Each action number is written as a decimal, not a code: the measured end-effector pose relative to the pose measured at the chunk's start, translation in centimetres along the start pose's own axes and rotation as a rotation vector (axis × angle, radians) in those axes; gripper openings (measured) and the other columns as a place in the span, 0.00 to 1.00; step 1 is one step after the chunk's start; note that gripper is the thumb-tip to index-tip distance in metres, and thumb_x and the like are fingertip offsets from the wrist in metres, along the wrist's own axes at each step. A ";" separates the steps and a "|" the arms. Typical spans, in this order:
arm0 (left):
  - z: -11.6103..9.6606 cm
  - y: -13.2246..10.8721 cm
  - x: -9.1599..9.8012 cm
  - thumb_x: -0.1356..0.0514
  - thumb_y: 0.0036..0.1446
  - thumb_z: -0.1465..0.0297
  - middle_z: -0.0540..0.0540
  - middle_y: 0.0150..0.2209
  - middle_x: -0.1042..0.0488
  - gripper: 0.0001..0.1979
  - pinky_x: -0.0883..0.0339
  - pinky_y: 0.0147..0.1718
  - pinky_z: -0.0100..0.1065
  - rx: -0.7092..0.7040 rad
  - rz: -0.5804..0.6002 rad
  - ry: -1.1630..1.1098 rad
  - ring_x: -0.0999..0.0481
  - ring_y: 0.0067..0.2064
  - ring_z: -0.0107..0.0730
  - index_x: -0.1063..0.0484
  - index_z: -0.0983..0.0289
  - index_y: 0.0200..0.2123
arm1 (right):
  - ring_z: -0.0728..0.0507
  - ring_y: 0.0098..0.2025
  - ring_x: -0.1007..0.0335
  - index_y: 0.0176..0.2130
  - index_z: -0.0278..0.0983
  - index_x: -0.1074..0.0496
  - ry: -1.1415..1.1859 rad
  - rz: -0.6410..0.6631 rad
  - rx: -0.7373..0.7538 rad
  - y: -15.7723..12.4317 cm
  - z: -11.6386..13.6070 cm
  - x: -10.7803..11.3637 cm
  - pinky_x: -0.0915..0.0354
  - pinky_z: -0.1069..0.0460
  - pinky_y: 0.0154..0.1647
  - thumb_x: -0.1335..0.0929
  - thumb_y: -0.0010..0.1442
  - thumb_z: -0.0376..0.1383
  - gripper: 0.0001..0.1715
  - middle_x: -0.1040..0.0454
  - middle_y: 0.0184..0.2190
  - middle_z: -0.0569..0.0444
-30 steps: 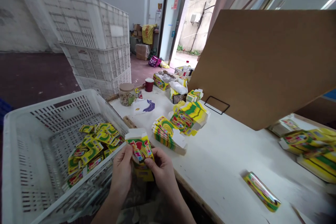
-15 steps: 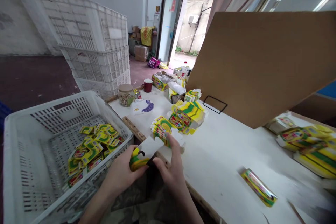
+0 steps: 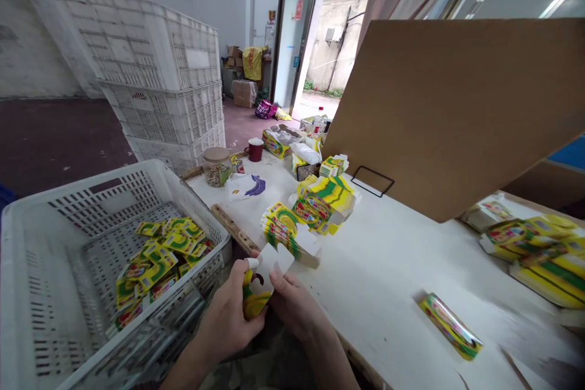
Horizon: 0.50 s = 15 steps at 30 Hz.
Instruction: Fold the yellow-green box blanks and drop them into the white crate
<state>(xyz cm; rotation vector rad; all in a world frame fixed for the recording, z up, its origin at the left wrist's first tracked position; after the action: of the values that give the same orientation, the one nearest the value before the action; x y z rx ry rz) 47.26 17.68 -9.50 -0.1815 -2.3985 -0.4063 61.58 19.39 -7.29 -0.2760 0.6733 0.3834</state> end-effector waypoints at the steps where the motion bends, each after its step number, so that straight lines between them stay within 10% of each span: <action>1: 0.0 0.0 0.1 0.40 0.51 0.70 0.56 0.46 0.28 0.30 0.29 0.43 0.38 -0.009 -0.014 0.004 0.24 0.44 0.39 0.51 0.57 0.55 | 0.38 0.47 0.26 0.51 0.36 0.27 0.004 -0.017 0.001 0.1 -0.1 0.1 0.36 0.42 0.56 0.27 0.51 0.52 0.34 0.22 0.45 0.47; 11: -0.7 0.6 0.3 0.42 0.48 0.75 0.57 0.48 0.29 0.32 0.31 0.47 0.40 0.083 0.107 -0.104 0.25 0.48 0.41 0.52 0.58 0.55 | 0.35 0.65 0.43 0.59 0.41 0.33 -0.468 -0.101 0.195 0.1 -1.2 0.0 0.52 0.39 0.68 0.33 0.58 0.56 0.37 0.31 0.58 0.49; 15: -0.7 1.1 0.2 0.43 0.49 0.74 0.55 0.41 0.27 0.23 0.28 0.40 0.38 0.070 0.127 -0.186 0.24 0.40 0.39 0.44 0.59 0.49 | 0.39 0.69 0.51 0.67 0.42 0.47 -0.807 -0.049 0.312 -0.6 -1.0 -0.2 0.55 0.41 0.70 0.37 0.65 0.43 0.35 0.42 0.66 0.50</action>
<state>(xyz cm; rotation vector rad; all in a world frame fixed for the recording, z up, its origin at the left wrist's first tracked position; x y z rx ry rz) 47.78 18.50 -8.55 -0.3521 -2.5614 -0.2560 61.15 18.41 -7.78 0.1644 -0.0733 0.3021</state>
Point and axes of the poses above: each hand's wrist, its own y-axis towards the middle knuckle, its own x-axis out of the back of the hand, z = x × y, the point moved 1 cm from there along y, towards the middle knuckle
